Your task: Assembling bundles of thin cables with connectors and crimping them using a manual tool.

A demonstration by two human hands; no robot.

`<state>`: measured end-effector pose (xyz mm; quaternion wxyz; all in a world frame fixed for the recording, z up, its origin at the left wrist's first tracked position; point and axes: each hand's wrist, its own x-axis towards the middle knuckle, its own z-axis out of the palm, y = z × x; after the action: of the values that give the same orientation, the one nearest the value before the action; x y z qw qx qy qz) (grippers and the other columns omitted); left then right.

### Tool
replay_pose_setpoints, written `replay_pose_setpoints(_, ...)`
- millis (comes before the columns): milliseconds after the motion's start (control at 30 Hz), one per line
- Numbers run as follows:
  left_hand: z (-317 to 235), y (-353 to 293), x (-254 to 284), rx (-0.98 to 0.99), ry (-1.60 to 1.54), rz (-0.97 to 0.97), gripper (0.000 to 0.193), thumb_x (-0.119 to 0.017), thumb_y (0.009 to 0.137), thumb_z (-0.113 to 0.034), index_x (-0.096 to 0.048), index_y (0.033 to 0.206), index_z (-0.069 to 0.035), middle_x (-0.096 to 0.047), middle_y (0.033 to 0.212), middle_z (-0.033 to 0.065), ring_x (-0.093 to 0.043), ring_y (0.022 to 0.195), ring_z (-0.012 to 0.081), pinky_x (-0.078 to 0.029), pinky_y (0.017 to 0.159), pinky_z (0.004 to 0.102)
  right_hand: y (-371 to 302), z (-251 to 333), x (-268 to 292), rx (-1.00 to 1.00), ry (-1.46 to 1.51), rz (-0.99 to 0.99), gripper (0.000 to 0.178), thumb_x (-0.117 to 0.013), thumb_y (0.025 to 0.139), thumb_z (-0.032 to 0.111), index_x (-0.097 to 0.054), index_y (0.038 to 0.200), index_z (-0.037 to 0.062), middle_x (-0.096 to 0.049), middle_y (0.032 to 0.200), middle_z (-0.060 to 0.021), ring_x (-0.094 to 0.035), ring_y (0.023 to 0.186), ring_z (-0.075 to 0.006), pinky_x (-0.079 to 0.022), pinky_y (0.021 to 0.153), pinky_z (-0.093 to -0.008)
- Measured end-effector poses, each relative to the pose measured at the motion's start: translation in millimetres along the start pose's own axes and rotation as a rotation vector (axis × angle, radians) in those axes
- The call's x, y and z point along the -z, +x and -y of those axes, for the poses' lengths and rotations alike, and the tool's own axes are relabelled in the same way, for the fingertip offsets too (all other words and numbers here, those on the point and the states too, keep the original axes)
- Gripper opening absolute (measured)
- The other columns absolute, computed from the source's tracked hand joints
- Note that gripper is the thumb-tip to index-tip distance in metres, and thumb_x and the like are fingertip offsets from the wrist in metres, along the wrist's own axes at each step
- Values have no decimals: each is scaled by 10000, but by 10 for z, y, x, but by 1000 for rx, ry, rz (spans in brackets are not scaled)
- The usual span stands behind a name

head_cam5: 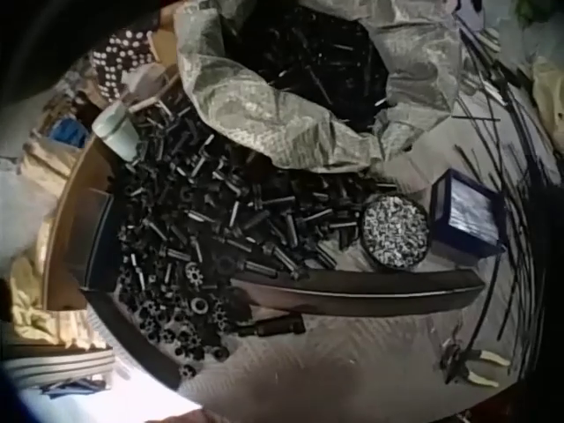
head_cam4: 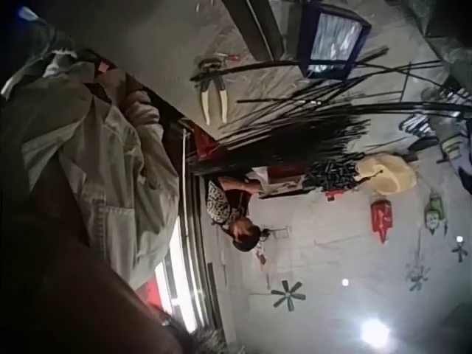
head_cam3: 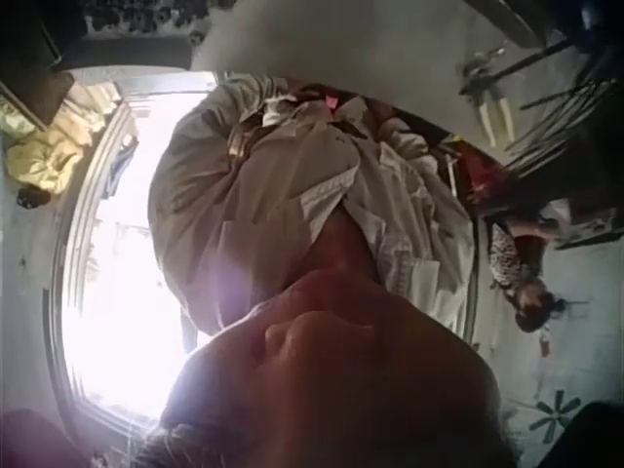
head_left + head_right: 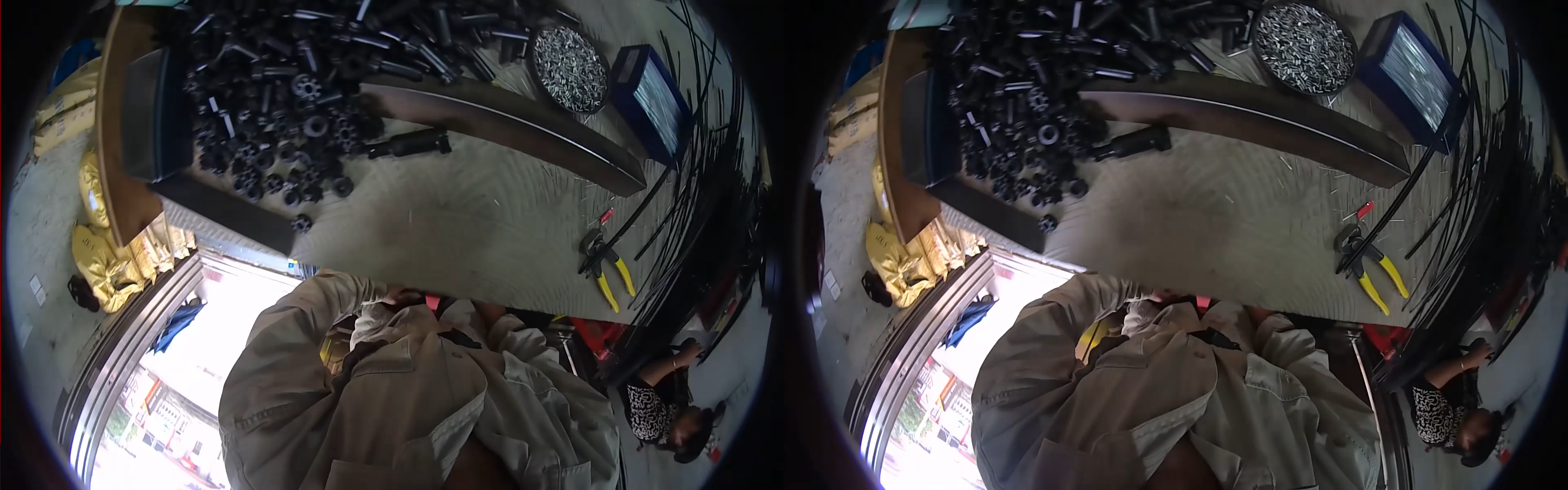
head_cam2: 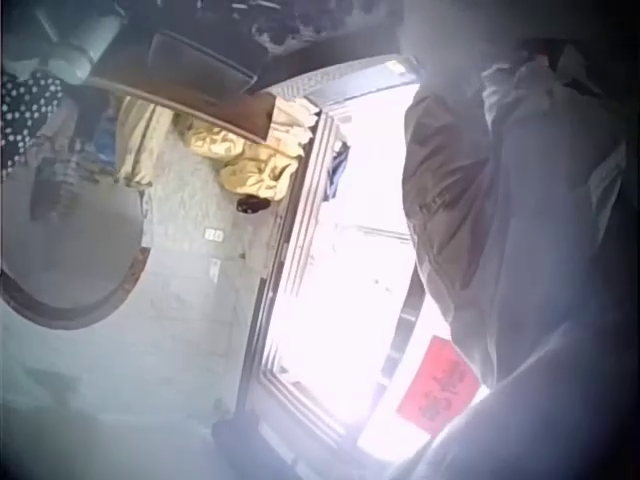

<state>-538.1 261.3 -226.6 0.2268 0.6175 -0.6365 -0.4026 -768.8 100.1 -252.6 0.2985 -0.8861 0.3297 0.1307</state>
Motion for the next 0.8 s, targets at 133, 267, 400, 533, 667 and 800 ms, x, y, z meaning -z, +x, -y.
replay_pose_setpoints(133,66,185,-68,5,-23,18,290,-535,774,-258,-572,1035,-137,-622,898,98,-567,907,327,-439,821,434,187,-213,-136,-46,-6,19,436,-609,748,373,-575,1065,75,-524,1113,-208,-501,1009,-380,-417,828,-472)
replay_pose_setpoints(267,127,204,-70,-21,-23,64,269,-545,761,-237,-586,1003,-127,-623,892,75,-567,914,300,-434,831,422,323,-259,-206,-121,8,4,446,-603,752,371,-567,1081,71,-514,1124,-216,-488,1034,-381,-415,836,-468)
replay_pose_setpoints(400,158,185,-56,-71,4,83,249,-554,747,-215,-600,972,-117,-624,885,53,-566,920,274,-429,841,410,430,-316,-103,-183,11,-51,456,-598,757,369,-559,1096,67,-504,1136,-225,-474,1059,-381,-414,845,-463)
replay_pose_setpoints(533,169,298,-51,-89,57,64,229,-564,734,-193,-614,940,-107,-626,878,31,-565,926,247,-424,851,398,484,-327,77,-189,16,-111,466,-592,761,367,-551,1112,63,-495,1148,-233,-460,1083,-382,-413,853,-458)
replay_pose_setpoints(667,140,277,-102,-147,179,-78,157,-571,740,-200,-630,848,-101,-628,861,35,-570,896,230,-411,866,416,449,-155,229,-144,51,-164,476,-586,765,365,-543,1128,60,-485,1160,-242,-446,1108,-382,-412,861,-453)
replay_pose_setpoints(800,147,129,-279,-155,285,-181,139,-572,755,-193,-643,837,-106,-630,839,39,-585,862,225,-445,771,401,216,30,318,-84,-99,-526,391,-590,773,352,-586,1042,68,-484,1150,-235,-472,1055,-410,-435,827,-449)
